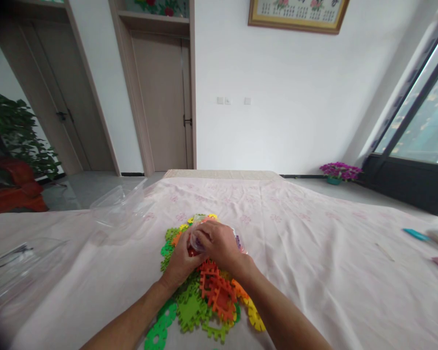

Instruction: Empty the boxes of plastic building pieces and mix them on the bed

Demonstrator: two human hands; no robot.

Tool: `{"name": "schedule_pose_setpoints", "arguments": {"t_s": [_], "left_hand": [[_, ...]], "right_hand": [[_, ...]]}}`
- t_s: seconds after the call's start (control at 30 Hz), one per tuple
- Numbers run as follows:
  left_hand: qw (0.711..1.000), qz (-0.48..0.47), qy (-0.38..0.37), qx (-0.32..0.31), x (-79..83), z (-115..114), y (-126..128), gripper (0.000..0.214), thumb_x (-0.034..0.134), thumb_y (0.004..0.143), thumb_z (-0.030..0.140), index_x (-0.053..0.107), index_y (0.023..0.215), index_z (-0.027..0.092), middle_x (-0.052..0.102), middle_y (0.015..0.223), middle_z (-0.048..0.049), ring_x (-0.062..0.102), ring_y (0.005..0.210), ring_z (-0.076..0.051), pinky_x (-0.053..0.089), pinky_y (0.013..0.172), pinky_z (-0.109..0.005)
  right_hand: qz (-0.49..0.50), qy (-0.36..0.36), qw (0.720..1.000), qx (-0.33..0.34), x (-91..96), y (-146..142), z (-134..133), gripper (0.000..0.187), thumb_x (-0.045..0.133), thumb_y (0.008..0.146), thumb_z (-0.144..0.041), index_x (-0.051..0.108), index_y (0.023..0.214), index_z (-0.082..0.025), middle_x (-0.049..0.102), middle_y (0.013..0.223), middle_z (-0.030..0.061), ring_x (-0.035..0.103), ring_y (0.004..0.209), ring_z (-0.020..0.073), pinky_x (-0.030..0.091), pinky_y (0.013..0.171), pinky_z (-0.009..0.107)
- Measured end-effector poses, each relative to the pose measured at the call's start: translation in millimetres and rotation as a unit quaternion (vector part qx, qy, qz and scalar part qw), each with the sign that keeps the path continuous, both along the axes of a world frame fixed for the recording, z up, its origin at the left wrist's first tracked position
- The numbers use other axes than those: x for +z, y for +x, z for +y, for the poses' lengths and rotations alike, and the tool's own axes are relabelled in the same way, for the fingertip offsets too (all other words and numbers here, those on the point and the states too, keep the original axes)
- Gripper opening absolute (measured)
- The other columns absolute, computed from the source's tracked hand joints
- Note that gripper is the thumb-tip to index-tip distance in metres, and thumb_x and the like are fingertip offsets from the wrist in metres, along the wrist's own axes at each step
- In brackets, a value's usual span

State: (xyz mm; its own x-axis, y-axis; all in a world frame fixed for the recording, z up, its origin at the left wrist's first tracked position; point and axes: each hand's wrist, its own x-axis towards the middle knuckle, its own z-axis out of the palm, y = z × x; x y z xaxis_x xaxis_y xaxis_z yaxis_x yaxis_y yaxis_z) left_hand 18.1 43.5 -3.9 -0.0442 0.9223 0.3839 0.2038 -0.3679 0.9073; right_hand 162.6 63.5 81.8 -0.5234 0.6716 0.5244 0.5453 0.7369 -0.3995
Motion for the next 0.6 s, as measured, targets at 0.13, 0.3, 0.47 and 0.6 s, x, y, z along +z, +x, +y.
{"name": "schedule_pose_setpoints", "arguments": {"t_s": [0.13, 0.3, 0.47, 0.6], "left_hand": [[0.999, 0.031, -0.006, 0.004, -1.7, 2.1, 0.3, 0.081, 0.079, 0.068, 0.034, 0.040, 0.137, 0.019, 0.054, 0.131, -0.0121, 0.062, 0.109, -0.023, 0.052, 0.092, -0.036], [0.998, 0.062, 0.021, 0.015, -1.9, 1.7, 0.6, 0.080, 0.076, 0.071, 0.034, 0.038, 0.139, 0.020, 0.051, 0.134, -0.0116, 0.056, 0.119, -0.025, 0.048, 0.100, -0.041], [0.994, 0.095, 0.054, 0.024, 0.0, -0.4, 0.0, 0.066, 0.067, 0.074, 0.020, 0.043, 0.136, 0.019, 0.052, 0.135, -0.0109, 0.049, 0.127, -0.024, 0.040, 0.109, -0.042], [0.998, 0.066, 0.011, -0.009, 1.1, -2.2, 2.0, 0.059, 0.060, 0.077, 0.016, 0.046, 0.134, 0.021, 0.057, 0.129, -0.0094, 0.062, 0.106, -0.019, 0.052, 0.093, -0.035]], "right_hand": [[0.062, -0.028, 0.998, -0.009, -3.0, 2.7, 2.6, 0.024, 0.046, 0.096, -0.025, 0.070, 0.095, -0.021, 0.071, 0.091, 0.0023, 0.063, 0.081, 0.0141, 0.045, 0.075, 0.025], [-0.050, 0.018, 0.997, -0.060, 5.6, 2.0, -13.1, 0.028, 0.053, 0.093, -0.036, 0.064, 0.117, -0.026, 0.066, 0.111, 0.0051, 0.059, 0.099, 0.0200, 0.044, 0.087, 0.033], [-0.167, 0.072, 0.972, -0.151, 7.2, -8.0, -25.9, 0.029, 0.060, 0.086, -0.041, 0.064, 0.107, -0.022, 0.066, 0.108, 0.0087, 0.056, 0.098, 0.0252, 0.043, 0.081, 0.035], [-0.269, 0.105, 0.944, -0.162, 4.2, -8.4, -21.7, 0.013, 0.054, 0.090, -0.022, 0.066, 0.085, -0.019, 0.068, 0.087, 0.0100, 0.059, 0.082, 0.0228, 0.041, 0.069, 0.032]]}}
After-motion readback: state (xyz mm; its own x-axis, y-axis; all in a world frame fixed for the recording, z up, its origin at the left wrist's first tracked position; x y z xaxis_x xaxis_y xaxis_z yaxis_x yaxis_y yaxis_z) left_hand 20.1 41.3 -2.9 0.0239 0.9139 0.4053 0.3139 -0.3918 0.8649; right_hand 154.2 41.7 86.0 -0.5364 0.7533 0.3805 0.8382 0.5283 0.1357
